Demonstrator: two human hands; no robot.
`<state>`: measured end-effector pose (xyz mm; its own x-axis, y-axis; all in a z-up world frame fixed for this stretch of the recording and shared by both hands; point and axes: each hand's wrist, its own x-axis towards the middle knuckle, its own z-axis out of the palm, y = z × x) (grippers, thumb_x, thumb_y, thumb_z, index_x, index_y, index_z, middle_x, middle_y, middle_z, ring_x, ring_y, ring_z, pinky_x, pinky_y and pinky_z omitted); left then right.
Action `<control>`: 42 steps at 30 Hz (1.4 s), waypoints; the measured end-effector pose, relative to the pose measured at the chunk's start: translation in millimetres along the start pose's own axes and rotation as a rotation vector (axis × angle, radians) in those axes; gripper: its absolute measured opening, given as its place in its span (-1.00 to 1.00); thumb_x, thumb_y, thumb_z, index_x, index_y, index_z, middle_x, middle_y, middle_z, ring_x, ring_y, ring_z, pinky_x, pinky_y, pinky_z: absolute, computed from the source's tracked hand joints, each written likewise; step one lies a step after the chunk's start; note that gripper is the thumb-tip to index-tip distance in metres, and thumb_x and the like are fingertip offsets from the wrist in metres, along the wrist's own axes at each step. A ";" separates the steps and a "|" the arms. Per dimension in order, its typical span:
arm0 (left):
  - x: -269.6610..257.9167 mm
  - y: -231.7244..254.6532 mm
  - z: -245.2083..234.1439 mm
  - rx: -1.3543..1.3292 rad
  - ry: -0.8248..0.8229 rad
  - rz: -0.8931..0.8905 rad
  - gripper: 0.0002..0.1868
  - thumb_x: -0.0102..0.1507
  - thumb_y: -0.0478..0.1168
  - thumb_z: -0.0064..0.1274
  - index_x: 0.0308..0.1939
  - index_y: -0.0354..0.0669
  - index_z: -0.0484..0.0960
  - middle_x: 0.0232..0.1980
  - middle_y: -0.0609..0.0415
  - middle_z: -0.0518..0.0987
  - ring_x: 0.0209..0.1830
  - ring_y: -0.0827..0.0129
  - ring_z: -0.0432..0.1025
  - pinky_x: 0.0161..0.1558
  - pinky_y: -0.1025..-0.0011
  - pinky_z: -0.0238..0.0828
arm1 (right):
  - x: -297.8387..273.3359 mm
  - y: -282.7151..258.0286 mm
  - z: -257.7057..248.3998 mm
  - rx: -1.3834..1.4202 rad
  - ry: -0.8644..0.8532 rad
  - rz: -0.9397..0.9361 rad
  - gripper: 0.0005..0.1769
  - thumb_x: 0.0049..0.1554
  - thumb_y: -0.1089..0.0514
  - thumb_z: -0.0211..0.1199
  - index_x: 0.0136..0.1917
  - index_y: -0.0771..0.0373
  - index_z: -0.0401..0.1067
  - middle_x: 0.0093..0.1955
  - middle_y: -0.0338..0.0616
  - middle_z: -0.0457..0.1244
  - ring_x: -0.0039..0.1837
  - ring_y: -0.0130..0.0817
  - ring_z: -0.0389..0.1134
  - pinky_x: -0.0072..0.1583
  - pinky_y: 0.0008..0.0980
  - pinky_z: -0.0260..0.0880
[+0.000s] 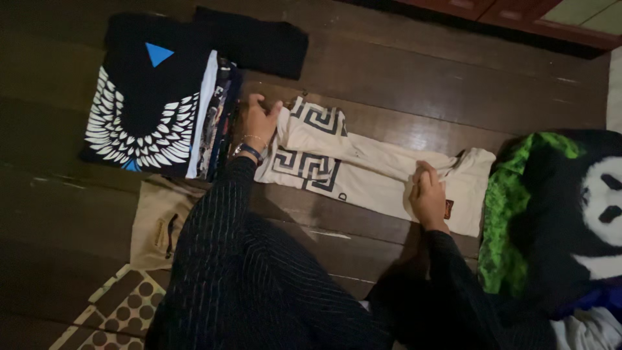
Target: The person folds a black t-shirt, a beige t-shirt, and a pair of beige trousers on a wooden floor. They smooth each item, fold the sides and bottom up, and place the finished items into a neat stack.
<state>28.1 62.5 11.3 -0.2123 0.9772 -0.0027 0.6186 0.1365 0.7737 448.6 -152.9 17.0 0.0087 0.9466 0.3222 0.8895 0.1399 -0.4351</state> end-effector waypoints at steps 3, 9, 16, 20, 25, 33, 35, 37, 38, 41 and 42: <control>12.3 -14.1 15.3 -0.043 -0.015 0.139 -0.72 0.35 -0.08 0.07 0.05 -0.13 0.63 0.00 -0.23 0.66 0.02 -0.14 0.53 0.06 0.16 0.43 | -2.3 0.8 1.3 -0.022 -0.012 0.025 -0.75 0.04 0.41 0.16 0.00 0.23 0.33 0.42 -0.10 0.24 0.17 -0.01 0.33 0.11 -0.05 0.23; 30.8 -29.3 2.9 -0.110 -0.355 0.065 -0.69 0.26 -0.28 -0.07 0.01 -0.07 0.71 0.08 -0.09 0.66 0.08 0.08 0.55 0.11 0.29 0.44 | 0.1 -1.2 1.8 -0.042 -0.007 0.037 -0.77 0.04 0.40 0.18 -0.02 0.22 0.34 0.41 -0.11 0.25 0.18 -0.04 0.33 0.10 -0.07 0.21; 26.1 -25.9 -4.6 -0.140 -0.366 0.406 -0.88 0.23 -0.38 0.11 -0.15 -0.24 0.65 -0.10 -0.11 0.55 -0.09 0.15 0.48 -0.04 0.31 0.43 | 1.9 -5.4 0.7 -0.034 0.004 0.042 -0.78 0.07 0.39 0.17 -0.01 0.20 0.33 0.39 -0.16 0.26 0.21 -0.08 0.34 0.10 -0.10 0.21; 21.9 -23.5 -7.8 0.097 -0.286 0.129 -0.95 0.28 -0.30 0.12 -0.18 -0.13 0.65 -0.08 -0.05 0.61 -0.05 0.14 0.54 0.00 0.29 0.46 | 1.1 -3.8 -0.5 -0.035 -0.001 0.049 -0.78 0.08 0.39 0.16 -0.02 0.18 0.33 0.39 -0.17 0.26 0.22 -0.11 0.33 0.10 -0.12 0.20; 14.0 -0.4 -19.0 0.217 -0.110 0.123 -0.63 0.11 -0.26 0.27 -0.01 -0.11 0.58 0.20 -0.15 0.46 0.22 -0.06 0.34 0.06 0.11 0.38 | 0.1 -3.4 0.9 -0.041 0.007 0.035 -0.80 0.10 0.38 0.16 -0.01 0.19 0.33 0.39 -0.15 0.26 0.24 -0.10 0.32 0.11 -0.12 0.19; -13.8 50.6 21.0 0.332 -0.351 0.358 -0.33 0.14 -0.12 0.32 0.26 -0.20 0.40 0.22 -0.20 0.50 0.36 -0.16 0.20 0.24 -0.10 -0.25 | -2.1 -2.0 2.5 -0.048 0.022 0.018 -0.78 0.12 0.39 0.12 0.03 0.18 0.32 0.39 -0.16 0.25 0.23 -0.10 0.31 0.12 -0.11 0.17; -21.1 59.4 25.4 0.342 -0.368 0.301 -0.33 0.15 -0.16 0.29 0.32 -0.11 0.39 0.21 -0.16 0.53 0.36 -0.07 0.24 0.30 -0.06 -0.18 | -1.3 -2.0 2.6 -0.043 0.014 0.030 -0.78 0.11 0.38 0.12 0.03 0.18 0.31 0.39 -0.17 0.25 0.23 -0.11 0.31 0.11 -0.11 0.18; -24.4 70.1 23.9 0.342 -0.346 0.143 -0.47 0.27 -0.24 0.15 0.34 0.11 0.47 0.13 -0.04 0.59 0.32 0.14 0.36 0.44 0.01 0.00 | -1.7 -1.6 1.9 -0.033 0.002 0.052 -0.77 0.11 0.38 0.11 0.05 0.19 0.32 0.39 -0.17 0.25 0.23 -0.12 0.32 0.11 -0.11 0.18; -22.3 75.1 18.1 0.095 -0.371 0.180 -0.49 0.27 -0.28 0.13 0.31 0.06 0.48 0.17 -0.02 0.59 0.29 0.16 0.40 0.38 0.06 0.17 | -1.8 -1.4 1.8 -0.024 -0.007 0.066 -0.75 0.11 0.38 0.11 0.07 0.19 0.33 0.40 -0.17 0.25 0.24 -0.11 0.32 0.12 -0.11 0.18; -21.1 83.5 -12.9 -0.500 -0.489 0.126 -0.46 0.24 -0.43 0.04 0.30 0.00 0.43 0.21 0.03 0.60 0.20 0.23 0.51 0.19 0.22 0.52 | -2.2 -0.9 0.9 -0.038 0.027 0.057 -0.62 0.07 0.38 0.11 0.19 0.25 0.33 0.43 -0.05 0.21 0.25 -0.03 0.28 0.14 -0.10 0.19; -23.6 83.4 -26.8 -0.600 -0.570 0.014 -0.37 0.20 -0.49 -0.02 0.33 0.06 0.37 0.19 0.04 0.61 0.15 0.24 0.52 0.12 0.28 0.54 | -2.3 -0.8 0.7 -0.050 0.048 0.045 -0.56 0.05 0.38 0.11 0.23 0.28 0.32 0.44 0.01 0.19 0.26 0.02 0.26 0.15 -0.10 0.20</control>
<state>64.4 46.5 92.8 0.3090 0.9326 -0.1864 0.0755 0.1713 0.9823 447.5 -155.0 16.0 0.0702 0.9365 0.3436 0.9094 0.0814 -0.4078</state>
